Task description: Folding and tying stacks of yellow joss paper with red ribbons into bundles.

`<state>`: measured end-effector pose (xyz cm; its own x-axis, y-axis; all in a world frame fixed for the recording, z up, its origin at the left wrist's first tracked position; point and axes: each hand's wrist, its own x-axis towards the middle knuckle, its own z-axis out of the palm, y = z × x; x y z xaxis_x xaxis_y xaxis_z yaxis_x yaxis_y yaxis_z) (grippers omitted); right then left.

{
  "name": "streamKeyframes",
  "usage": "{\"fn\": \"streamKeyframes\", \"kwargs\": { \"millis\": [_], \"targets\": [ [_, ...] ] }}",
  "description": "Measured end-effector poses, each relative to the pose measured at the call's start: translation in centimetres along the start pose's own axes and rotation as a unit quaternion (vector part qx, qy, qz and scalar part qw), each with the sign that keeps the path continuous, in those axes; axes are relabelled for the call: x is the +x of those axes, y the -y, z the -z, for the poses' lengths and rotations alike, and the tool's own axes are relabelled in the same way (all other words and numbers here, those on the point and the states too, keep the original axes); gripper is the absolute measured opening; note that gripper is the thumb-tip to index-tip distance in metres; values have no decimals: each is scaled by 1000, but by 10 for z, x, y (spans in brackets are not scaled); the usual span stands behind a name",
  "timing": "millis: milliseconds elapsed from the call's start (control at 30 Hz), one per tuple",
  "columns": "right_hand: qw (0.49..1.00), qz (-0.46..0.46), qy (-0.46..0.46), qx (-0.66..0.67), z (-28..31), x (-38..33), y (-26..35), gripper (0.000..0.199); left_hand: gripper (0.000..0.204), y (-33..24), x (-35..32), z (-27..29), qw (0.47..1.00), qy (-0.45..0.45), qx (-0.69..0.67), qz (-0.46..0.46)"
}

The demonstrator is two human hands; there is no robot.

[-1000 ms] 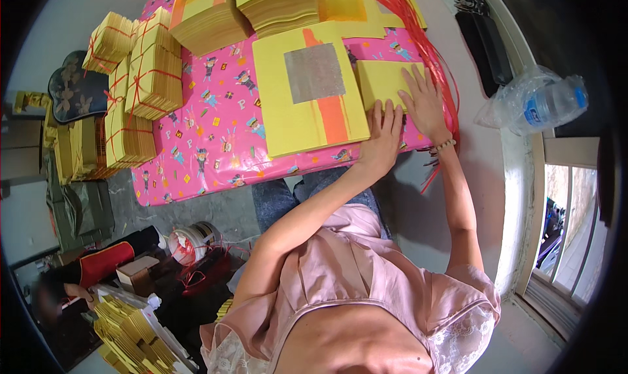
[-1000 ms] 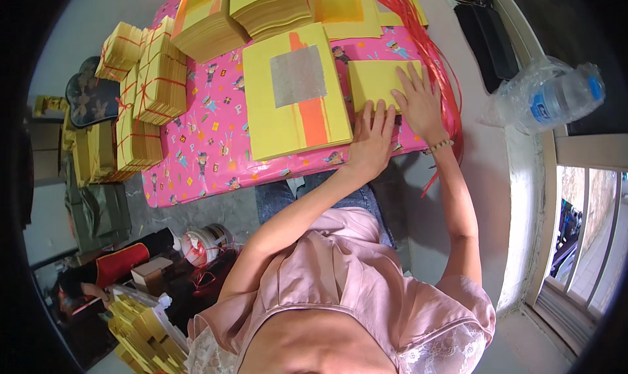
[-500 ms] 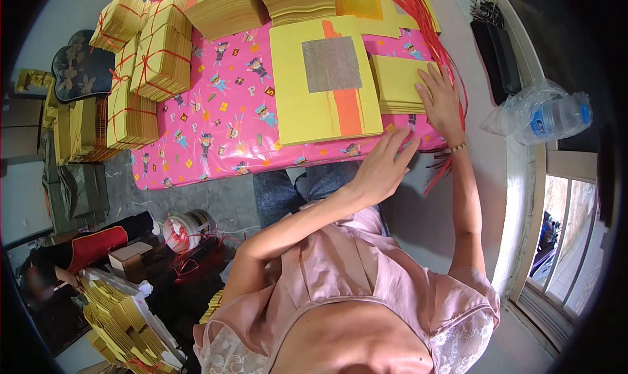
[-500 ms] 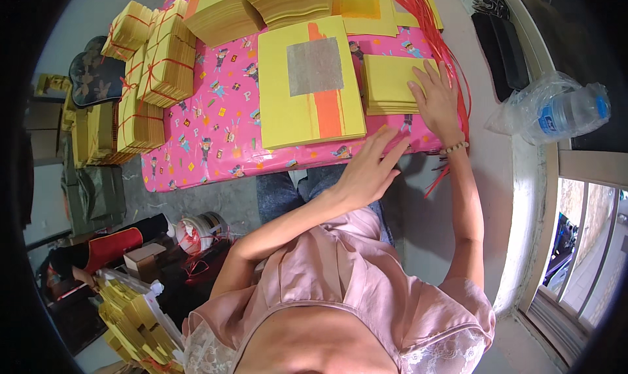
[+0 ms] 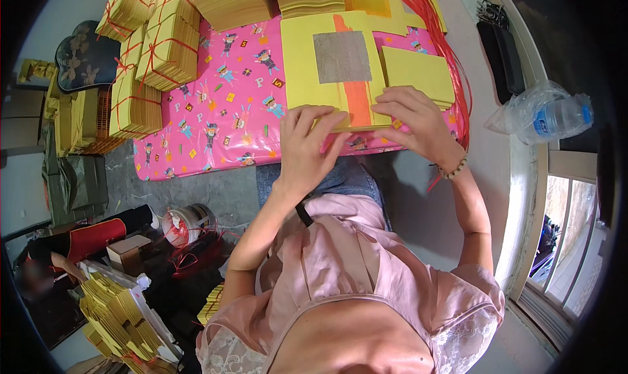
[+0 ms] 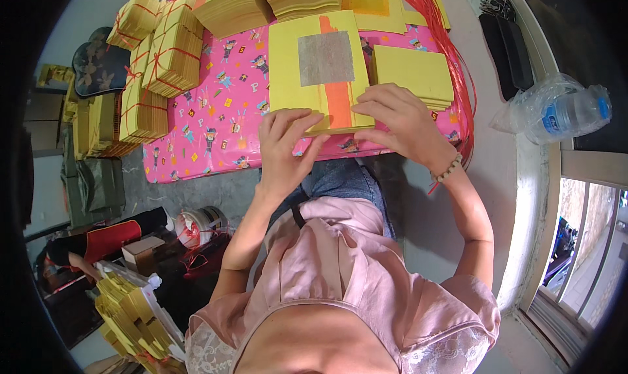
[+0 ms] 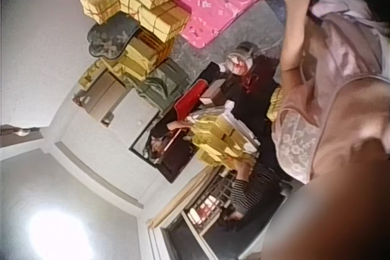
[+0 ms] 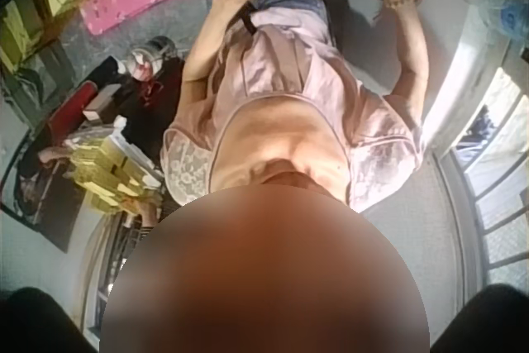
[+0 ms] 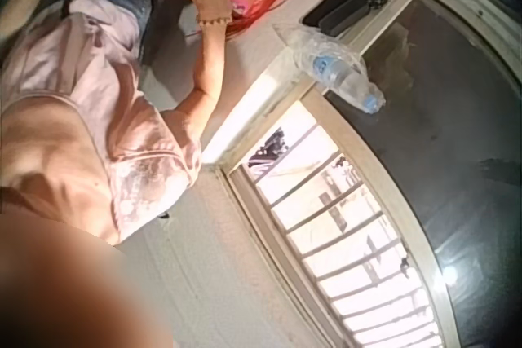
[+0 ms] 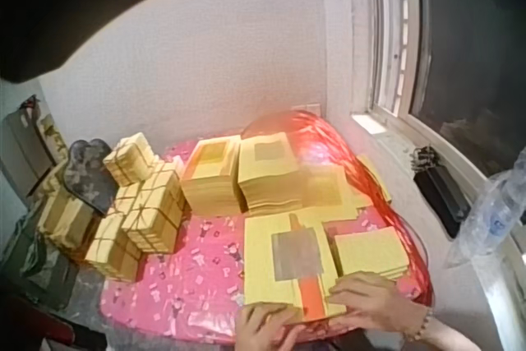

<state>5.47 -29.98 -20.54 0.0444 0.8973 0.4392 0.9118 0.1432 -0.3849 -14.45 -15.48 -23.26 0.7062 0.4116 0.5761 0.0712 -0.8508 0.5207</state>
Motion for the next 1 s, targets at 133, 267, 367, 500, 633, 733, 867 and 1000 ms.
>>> {"fn": "streamKeyframes", "kwargs": {
  "millis": [133,267,367,500,633,733,867,1000],
  "targets": [
    [1000,2,0,8,-1,4,-2,31,30,11,0,-2,1000,12,-17,6],
    [1000,-10,-7,24,0,6,-1,18,21,16,1,-2,999,10,-47,10],
    [999,-30,-11,40,0,7,1,13,17,15,4,0,998,9,-57,20],
    [997,-52,-9,56,0,6,2,12,15,14,5,1,998,21,-57,33],
    [997,-57,-6,61,0,7,2,12,13,13,6,2,997,24,-59,44],
    [997,-56,-10,60,0,7,2,12,13,11,8,3,997,22,-57,44],
    [996,-62,-9,67,1,8,1,12,11,10,12,4,997,22,-56,47],
    [995,-66,-7,70,0,8,0,12,10,9,13,5,997,26,-55,55]
  ]
}}
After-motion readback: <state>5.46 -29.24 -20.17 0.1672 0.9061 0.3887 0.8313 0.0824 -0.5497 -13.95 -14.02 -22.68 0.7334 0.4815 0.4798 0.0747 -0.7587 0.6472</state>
